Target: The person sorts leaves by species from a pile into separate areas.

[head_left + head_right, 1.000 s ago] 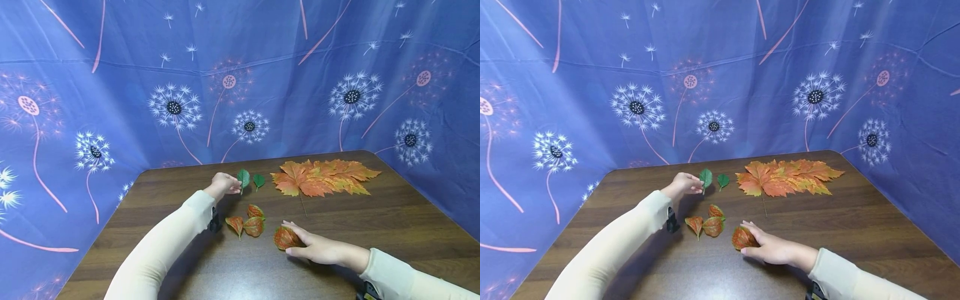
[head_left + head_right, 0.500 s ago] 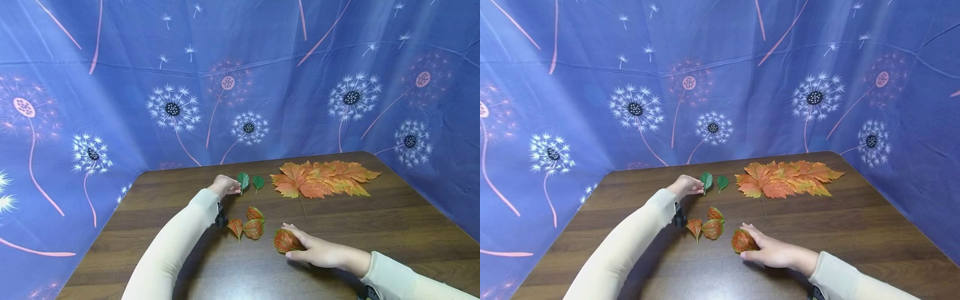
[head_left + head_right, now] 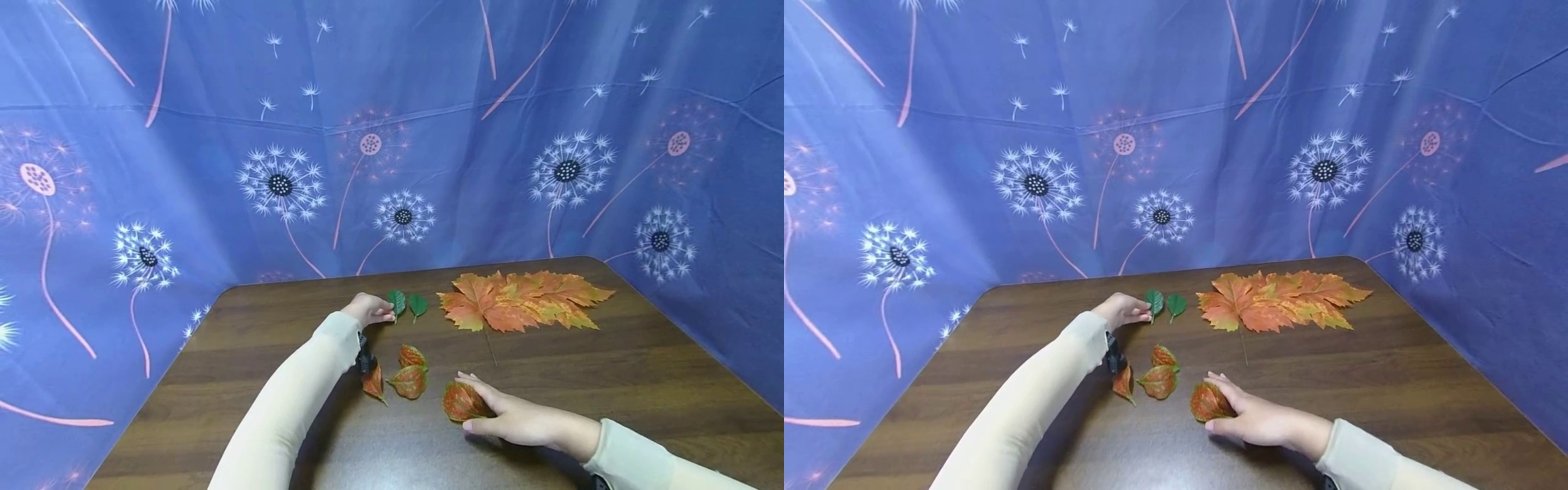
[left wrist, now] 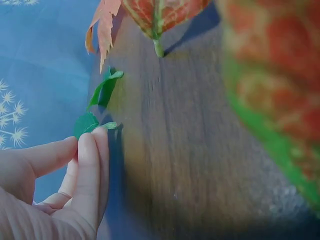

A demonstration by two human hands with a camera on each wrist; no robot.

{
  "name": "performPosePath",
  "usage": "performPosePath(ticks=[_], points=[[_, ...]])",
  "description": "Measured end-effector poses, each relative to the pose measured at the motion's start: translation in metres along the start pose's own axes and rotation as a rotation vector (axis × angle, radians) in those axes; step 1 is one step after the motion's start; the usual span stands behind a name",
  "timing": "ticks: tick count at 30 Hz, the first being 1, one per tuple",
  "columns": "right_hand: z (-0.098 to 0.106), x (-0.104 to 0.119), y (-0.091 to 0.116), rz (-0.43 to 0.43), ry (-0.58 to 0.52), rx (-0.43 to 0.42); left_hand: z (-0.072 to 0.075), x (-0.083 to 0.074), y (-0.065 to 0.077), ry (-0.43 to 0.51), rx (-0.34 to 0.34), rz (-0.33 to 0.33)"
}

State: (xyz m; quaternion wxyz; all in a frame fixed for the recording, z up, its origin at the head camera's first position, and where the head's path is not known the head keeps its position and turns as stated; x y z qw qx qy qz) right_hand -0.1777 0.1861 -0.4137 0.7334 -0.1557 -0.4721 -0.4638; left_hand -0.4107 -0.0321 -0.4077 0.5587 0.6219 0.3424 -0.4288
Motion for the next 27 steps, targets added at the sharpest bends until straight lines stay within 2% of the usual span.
performPosePath(ticks=[4, 7, 8, 11, 14, 15, 19, 22, 27], points=[[0.000, -0.001, 0.000, -0.013, 0.003, -0.005, -0.003, 0.002, -0.006, -0.016, -0.019, 0.011], [0.000, -0.001, 0.000, -0.011, -0.001, -0.007, -0.002, 0.007, -0.020, -0.017, -0.030, 0.022], [0.000, -0.002, 0.000, -0.009, -0.001, -0.007, 0.001, 0.011, -0.035, 0.004, -0.006, 0.020], [0.000, -0.004, -0.002, -0.003, -0.013, -0.001, 0.002, 0.015, -0.047, 0.008, 0.000, 0.030], [0.001, -0.007, -0.003, -0.004, -0.006, 0.016, 0.001, 0.013, -0.040, -0.006, -0.006, 0.041], [0.001, -0.007, -0.003, -0.004, -0.010, 0.019, -0.001, 0.009, -0.025, -0.025, -0.030, 0.055], [0.002, -0.005, -0.003, 0.002, -0.007, 0.019, -0.002, 0.002, -0.007, -0.023, 0.011, 0.059], [0.002, -0.001, -0.001, 0.003, -0.022, 0.008, -0.002, 0.001, -0.002, -0.034, 0.052, 0.061], [0.002, 0.002, 0.000, -0.011, -0.023, 0.006, -0.002, 0.002, -0.002, -0.056, 0.051, 0.059]])
Point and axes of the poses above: each hand's wrist, its own y-axis away from the middle knuckle, its own z-axis out of the back of the hand, x = y × z, the point moved 4 cm from there along -y, towards the middle knuckle, and after that the axes turned 1 degree about -z, right-handed, at the moved point
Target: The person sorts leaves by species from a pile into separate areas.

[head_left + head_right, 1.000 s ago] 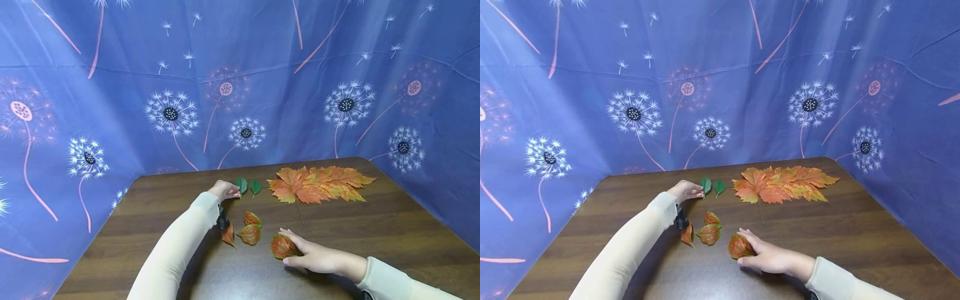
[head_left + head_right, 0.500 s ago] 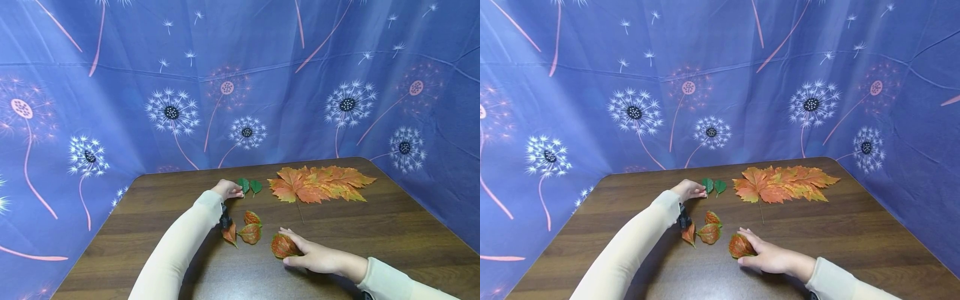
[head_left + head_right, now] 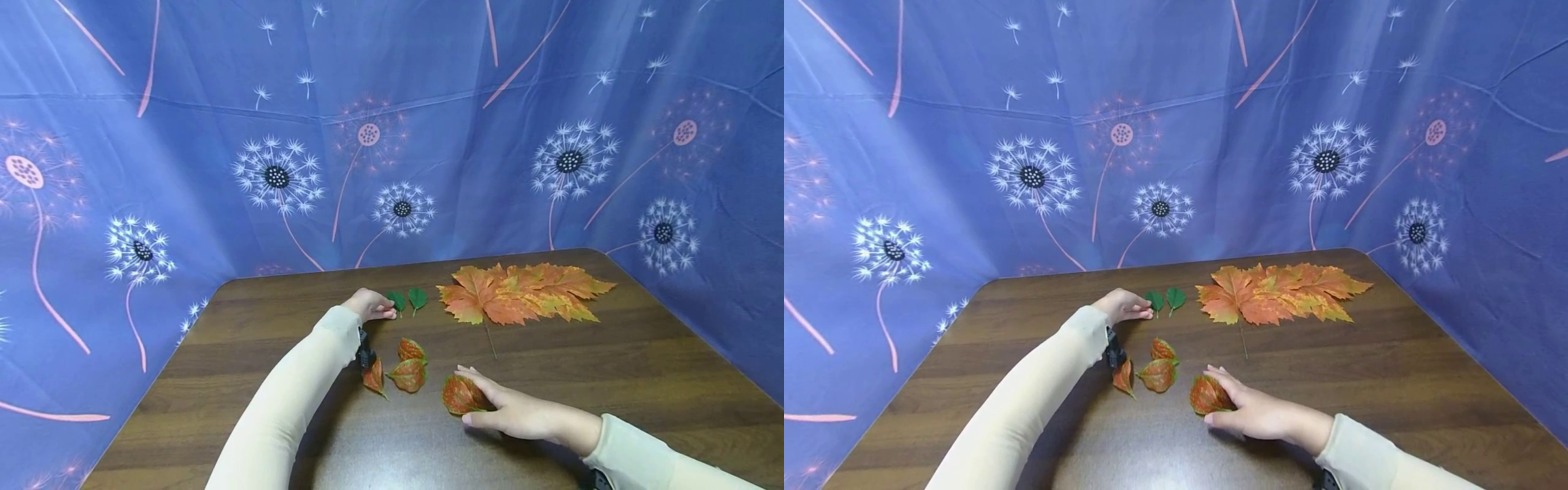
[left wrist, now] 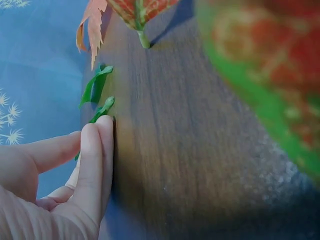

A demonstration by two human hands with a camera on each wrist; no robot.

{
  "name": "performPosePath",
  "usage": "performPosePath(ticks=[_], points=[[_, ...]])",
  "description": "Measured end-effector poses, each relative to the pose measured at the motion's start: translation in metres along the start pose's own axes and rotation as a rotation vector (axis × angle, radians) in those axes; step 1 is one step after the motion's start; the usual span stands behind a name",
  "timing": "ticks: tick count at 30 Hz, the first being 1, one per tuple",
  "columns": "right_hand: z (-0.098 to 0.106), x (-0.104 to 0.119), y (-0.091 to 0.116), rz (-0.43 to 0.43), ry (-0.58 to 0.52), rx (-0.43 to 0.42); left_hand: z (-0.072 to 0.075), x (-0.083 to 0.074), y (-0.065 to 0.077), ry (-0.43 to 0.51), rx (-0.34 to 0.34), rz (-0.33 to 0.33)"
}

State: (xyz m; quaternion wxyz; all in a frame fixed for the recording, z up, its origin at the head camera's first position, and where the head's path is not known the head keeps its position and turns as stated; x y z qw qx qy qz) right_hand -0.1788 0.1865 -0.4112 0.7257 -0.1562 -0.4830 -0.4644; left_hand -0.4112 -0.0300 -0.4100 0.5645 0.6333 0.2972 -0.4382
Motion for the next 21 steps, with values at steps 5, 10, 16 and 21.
performPosePath(ticks=[5, 10, 16, 21], points=[[0.000, 0.000, 0.000, -0.004, 0.007, -0.003, 0.000, -0.001, 0.001, -0.033, -0.003, 0.001], [0.000, 0.001, 0.000, 0.007, 0.026, -0.009, 0.003, -0.001, 0.008, -0.119, 0.031, 0.019], [0.001, -0.002, 0.000, 0.015, 0.046, -0.010, 0.000, -0.005, 0.017, -0.248, 0.122, 0.026], [0.002, -0.001, 0.000, 0.033, 0.064, -0.024, -0.005, -0.005, 0.020, -0.309, 0.108, -0.013]])
Point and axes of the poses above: each hand's wrist, its own y-axis away from the middle knuckle, its own z-axis out of the back of the hand, x = y × z, the point moved 4 cm from there along -y, towards the middle knuckle, and after that the axes turned 1 degree about -z, right-handed, at the moved point
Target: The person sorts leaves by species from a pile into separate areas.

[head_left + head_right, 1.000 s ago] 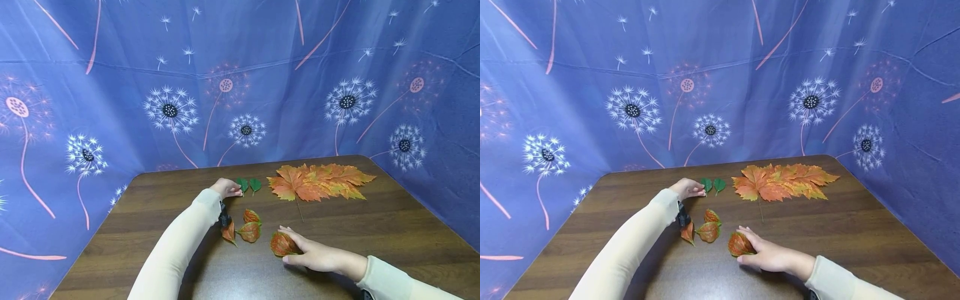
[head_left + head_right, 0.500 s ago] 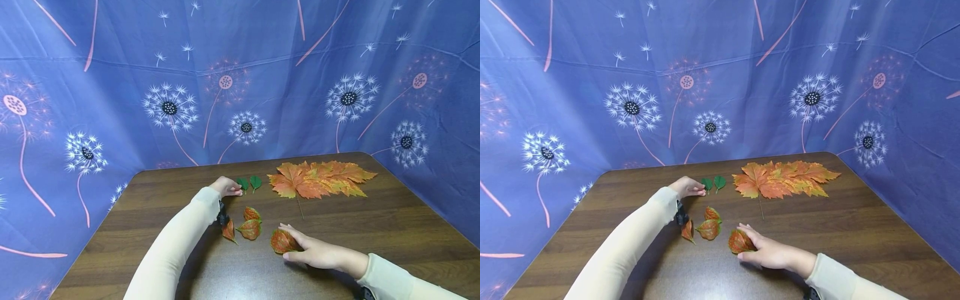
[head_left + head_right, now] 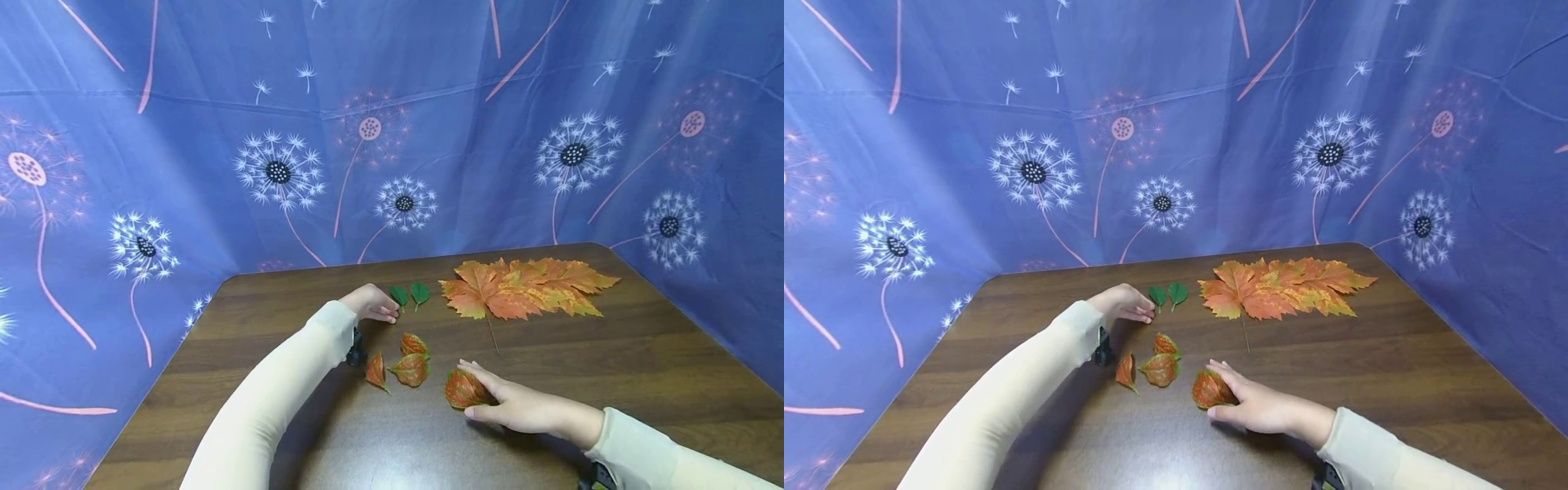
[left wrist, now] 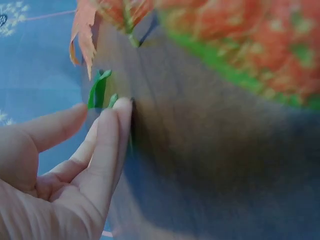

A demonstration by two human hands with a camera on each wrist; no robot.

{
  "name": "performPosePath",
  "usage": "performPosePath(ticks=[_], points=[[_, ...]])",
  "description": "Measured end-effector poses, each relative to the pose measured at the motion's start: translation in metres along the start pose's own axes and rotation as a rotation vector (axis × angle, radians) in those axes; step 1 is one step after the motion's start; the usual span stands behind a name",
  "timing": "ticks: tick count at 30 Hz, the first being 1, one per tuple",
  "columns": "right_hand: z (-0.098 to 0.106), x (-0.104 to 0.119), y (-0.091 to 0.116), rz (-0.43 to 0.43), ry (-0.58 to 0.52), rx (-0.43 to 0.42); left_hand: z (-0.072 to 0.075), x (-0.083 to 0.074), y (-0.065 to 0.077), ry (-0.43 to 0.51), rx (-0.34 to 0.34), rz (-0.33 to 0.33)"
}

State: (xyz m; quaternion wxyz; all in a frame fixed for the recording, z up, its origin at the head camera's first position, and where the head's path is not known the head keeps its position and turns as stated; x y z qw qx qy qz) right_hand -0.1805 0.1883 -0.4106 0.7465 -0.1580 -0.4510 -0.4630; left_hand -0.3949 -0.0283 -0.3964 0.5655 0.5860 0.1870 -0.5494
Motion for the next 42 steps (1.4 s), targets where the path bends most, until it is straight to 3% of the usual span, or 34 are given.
performPosePath(ticks=[1, 4, 7, 8, 14, 26, 32, 36, 42], points=[[0.000, 0.001, 0.000, 0.000, -0.002, -0.006, 0.001, 0.003, -0.008, 0.010, 0.003, -0.012], [0.001, 0.001, 0.000, -0.006, 0.003, -0.032, 0.000, 0.003, -0.006, 0.001, -0.040, -0.043], [0.002, 0.001, -0.001, -0.029, 0.026, -0.063, 0.001, 0.001, 0.000, -0.025, -0.040, -0.067], [0.003, 0.001, -0.001, -0.036, 0.036, -0.072, -0.001, -0.003, 0.010, -0.046, -0.049, -0.076], [0.006, 0.002, -0.001, -0.071, 0.071, -0.103, 0.003, -0.005, 0.015, -0.069, 0.001, -0.163], [0.011, -0.001, 0.004, -0.028, 0.042, -0.126, 0.001, 0.007, 0.029, -0.111, 0.010, -0.237], [0.008, -0.005, 0.005, -0.039, 0.030, -0.094, 0.008, 0.013, 0.043, -0.229, 0.078, -0.226], [0.007, -0.006, 0.006, -0.034, 0.019, -0.078, 0.013, 0.015, 0.056, -0.324, 0.121, -0.266], [0.006, -0.005, 0.005, -0.035, 0.017, -0.068, 0.013, 0.021, 0.077, -0.345, 0.192, -0.320]])
Point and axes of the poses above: each hand's wrist, its own y-axis away from the middle knuckle, its own z-axis out of the back of the hand, x = y × z, the point moved 4 cm from there along -y, towards the middle knuckle, and after that the axes turned 1 degree about -z, right-handed, at the moved point
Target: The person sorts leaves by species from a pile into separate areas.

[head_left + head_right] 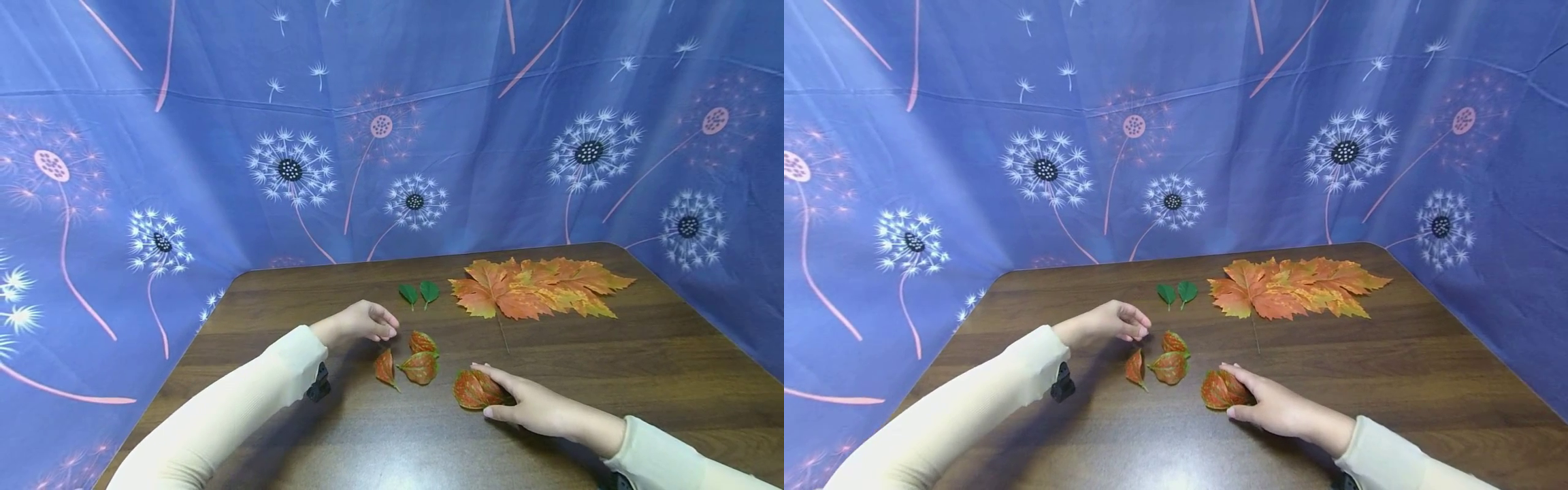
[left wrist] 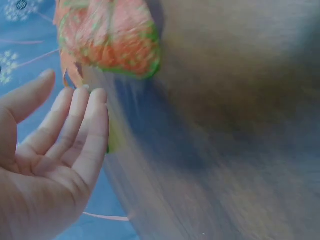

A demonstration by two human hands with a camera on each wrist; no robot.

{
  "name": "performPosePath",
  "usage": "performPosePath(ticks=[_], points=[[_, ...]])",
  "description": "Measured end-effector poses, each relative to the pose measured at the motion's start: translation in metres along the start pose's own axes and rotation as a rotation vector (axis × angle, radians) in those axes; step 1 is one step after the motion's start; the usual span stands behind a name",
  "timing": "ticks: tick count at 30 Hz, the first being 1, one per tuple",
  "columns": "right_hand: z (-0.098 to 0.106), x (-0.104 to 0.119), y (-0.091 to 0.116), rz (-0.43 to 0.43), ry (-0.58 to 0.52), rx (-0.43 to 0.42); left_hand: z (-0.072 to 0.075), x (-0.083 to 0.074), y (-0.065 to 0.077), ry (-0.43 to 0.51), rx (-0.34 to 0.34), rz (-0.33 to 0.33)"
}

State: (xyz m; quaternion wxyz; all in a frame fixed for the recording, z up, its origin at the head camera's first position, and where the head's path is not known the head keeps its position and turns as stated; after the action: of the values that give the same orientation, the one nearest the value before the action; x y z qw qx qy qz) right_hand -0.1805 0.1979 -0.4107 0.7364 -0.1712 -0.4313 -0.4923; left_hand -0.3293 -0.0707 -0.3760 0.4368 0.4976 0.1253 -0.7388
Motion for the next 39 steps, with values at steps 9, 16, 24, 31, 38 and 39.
performPosePath(ticks=[9, 16, 24, 31, 38, 39], points=[[0.000, -0.001, 0.000, 0.006, -0.002, -0.003, -0.011, -0.002, 0.014, -0.090, 0.086, -0.089], [-0.001, -0.001, 0.000, 0.028, 0.013, -0.012, -0.014, -0.001, 0.014, -0.175, 0.106, -0.145], [-0.002, -0.001, 0.000, 0.049, 0.068, -0.033, -0.018, -0.003, 0.016, -0.193, 0.101, -0.145], [-0.003, 0.000, 0.000, 0.047, 0.064, -0.026, -0.017, -0.004, 0.018, -0.288, 0.059, -0.129], [-0.001, 0.002, -0.001, 0.050, 0.045, -0.013, -0.014, -0.006, 0.020, -0.365, 0.035, -0.129], [-0.001, 0.002, -0.001, 0.045, 0.037, -0.007, -0.014, -0.006, 0.020, -0.372, 0.034, -0.128]])
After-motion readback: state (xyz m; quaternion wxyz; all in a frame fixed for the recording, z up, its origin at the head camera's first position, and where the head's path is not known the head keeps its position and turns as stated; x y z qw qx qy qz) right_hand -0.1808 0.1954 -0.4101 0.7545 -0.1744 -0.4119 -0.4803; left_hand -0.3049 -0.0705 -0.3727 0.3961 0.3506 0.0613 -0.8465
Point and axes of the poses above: each hand's wrist, its own y-axis away from the middle knuckle, its own z-axis out of the back of the hand, x = y × z, the point moved 4 cm from there along -y, towards the middle knuckle, and after that the axes turned 1 degree about -z, right-handed, at the moved point
